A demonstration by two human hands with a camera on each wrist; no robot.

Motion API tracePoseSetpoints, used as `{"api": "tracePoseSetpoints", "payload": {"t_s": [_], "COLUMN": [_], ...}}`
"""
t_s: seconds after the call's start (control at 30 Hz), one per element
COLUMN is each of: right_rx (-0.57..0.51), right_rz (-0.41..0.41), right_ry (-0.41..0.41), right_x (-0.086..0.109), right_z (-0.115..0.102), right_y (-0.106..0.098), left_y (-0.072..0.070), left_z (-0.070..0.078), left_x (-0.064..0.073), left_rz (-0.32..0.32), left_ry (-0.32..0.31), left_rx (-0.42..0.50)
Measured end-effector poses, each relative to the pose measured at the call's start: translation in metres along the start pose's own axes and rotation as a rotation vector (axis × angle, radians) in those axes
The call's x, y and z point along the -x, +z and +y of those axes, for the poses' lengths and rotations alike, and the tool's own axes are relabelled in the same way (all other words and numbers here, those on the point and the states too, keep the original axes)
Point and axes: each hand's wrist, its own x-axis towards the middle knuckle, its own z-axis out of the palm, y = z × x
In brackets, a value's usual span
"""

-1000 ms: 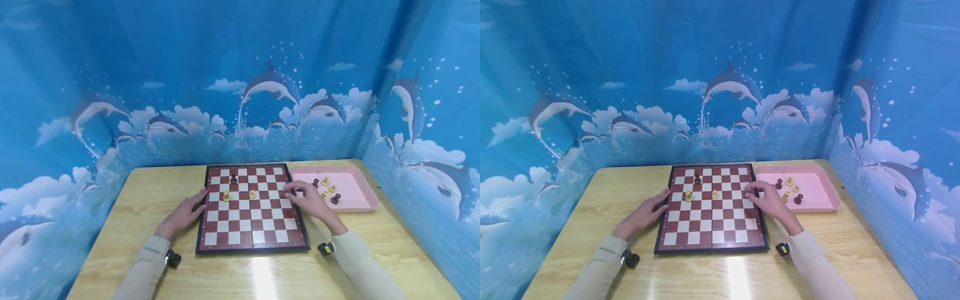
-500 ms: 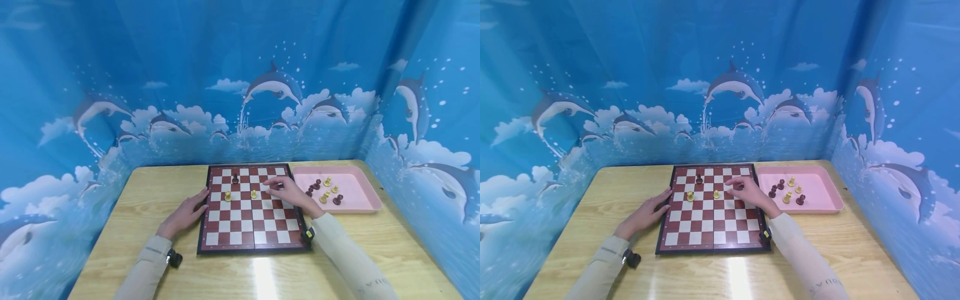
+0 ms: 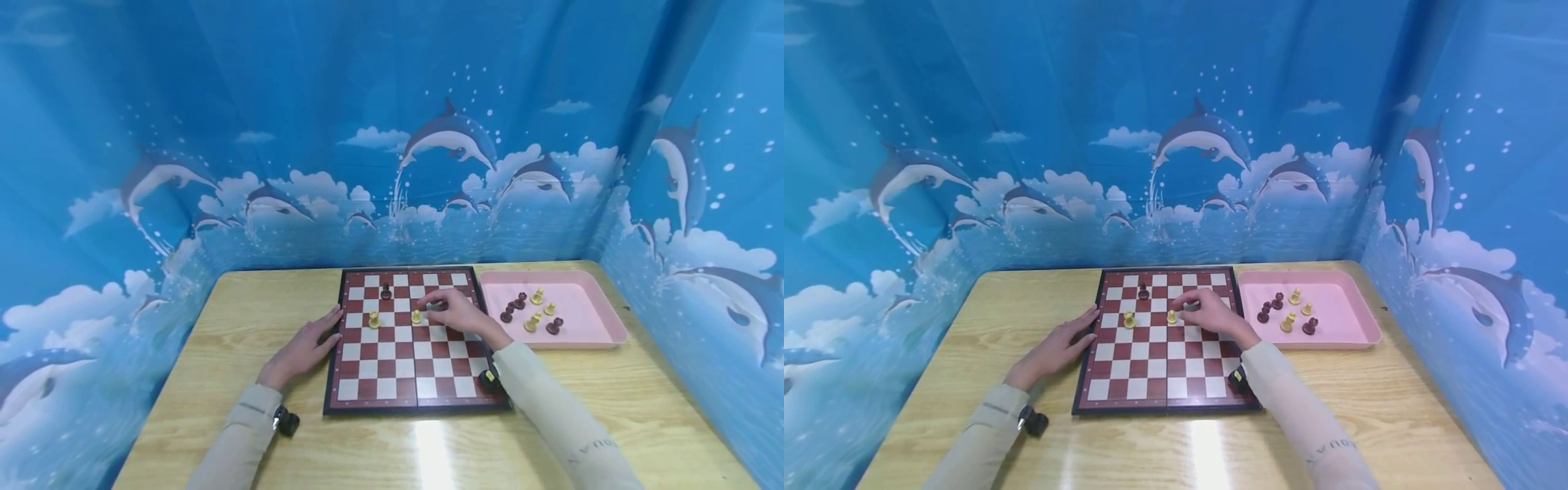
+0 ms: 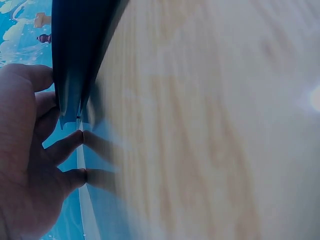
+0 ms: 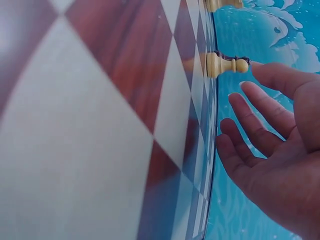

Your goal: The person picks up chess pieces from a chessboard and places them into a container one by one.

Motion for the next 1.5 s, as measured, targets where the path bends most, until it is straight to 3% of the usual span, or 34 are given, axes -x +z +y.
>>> {"api": "tracePoseSetpoints", "payload": {"t_s": [0.4,1.07,1.5], "right_rx": [0.004,0.034,0.065], "right_rz": [-0.046,0.001,0.041], "right_ry": [-0.029,-0.038,-0.062], "right_x": [-0.009,-0.008,-0.006], "right_z": [0.000,-0.005,-0.022], "right_y": [0.008,0.015,0.008], "left_y": [0.000,0.001,-0.001], "left_z": [0.003,0.003,0.002], "left_x": [0.000,0.001,0.002], "left_rz": [0.006,0.007,0.007], "left_ry": [0.005,0.007,0.020], "left_rx": [-0.006,0.004,0.000]}}
